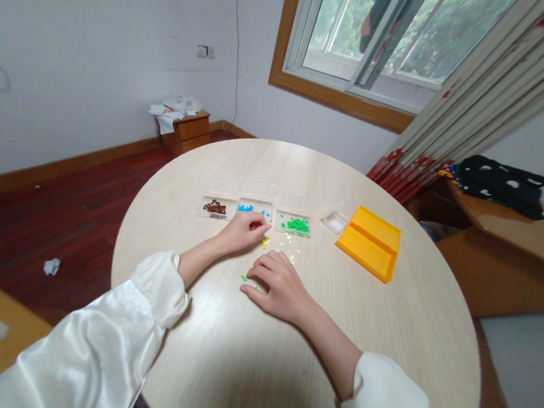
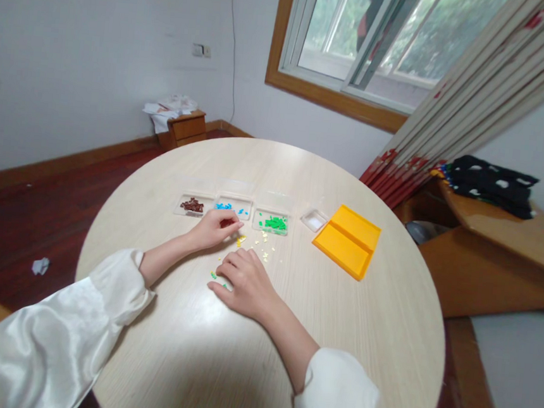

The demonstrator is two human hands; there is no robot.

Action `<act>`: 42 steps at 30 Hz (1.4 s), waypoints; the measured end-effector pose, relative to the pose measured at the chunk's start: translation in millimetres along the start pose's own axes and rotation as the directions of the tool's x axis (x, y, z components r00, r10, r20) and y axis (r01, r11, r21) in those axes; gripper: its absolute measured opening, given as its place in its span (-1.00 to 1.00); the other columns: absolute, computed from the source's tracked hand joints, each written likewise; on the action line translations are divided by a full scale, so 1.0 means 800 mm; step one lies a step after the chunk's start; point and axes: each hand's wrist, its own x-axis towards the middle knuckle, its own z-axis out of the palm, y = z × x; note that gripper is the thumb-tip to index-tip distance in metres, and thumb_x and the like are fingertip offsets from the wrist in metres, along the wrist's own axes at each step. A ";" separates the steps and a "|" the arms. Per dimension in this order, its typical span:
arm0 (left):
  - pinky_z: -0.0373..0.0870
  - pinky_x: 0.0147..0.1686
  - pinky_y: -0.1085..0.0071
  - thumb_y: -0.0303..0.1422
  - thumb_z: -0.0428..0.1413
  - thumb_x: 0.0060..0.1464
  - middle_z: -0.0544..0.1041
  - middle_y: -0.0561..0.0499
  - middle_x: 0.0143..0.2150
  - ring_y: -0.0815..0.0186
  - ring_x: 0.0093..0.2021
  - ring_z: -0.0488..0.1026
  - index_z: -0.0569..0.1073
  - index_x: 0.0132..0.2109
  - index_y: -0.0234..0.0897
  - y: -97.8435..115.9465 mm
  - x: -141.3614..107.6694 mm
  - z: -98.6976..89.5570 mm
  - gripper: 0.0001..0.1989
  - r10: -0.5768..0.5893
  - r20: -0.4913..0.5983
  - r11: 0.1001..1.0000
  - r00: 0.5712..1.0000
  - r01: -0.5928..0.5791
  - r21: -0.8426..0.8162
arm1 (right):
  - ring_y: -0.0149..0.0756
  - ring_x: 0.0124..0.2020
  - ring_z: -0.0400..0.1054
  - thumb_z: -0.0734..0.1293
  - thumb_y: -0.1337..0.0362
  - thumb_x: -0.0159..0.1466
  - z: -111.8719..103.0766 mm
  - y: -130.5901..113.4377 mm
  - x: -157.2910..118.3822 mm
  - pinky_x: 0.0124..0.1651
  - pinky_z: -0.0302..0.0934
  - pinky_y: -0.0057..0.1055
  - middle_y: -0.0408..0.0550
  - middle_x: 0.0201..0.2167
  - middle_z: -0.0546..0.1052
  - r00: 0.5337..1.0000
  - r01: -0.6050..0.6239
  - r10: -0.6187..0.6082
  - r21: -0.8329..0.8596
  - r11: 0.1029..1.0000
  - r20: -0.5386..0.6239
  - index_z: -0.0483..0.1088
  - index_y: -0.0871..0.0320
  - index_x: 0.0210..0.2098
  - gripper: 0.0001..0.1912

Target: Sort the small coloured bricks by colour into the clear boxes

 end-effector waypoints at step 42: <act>0.09 -0.48 0.47 -0.32 -0.02 0.07 0.22 0.14 -0.61 0.43 -0.54 0.14 0.30 -0.54 -0.32 -0.003 0.000 -0.001 -0.73 -0.018 0.006 0.999 1.000 0.018 -0.029 | -0.31 -0.30 0.33 0.24 0.35 0.26 -0.007 0.008 -0.005 -0.17 0.20 -0.32 -0.05 -0.40 0.50 0.992 0.041 -0.062 0.184 0.982 0.111 0.39 0.17 -0.34 -0.90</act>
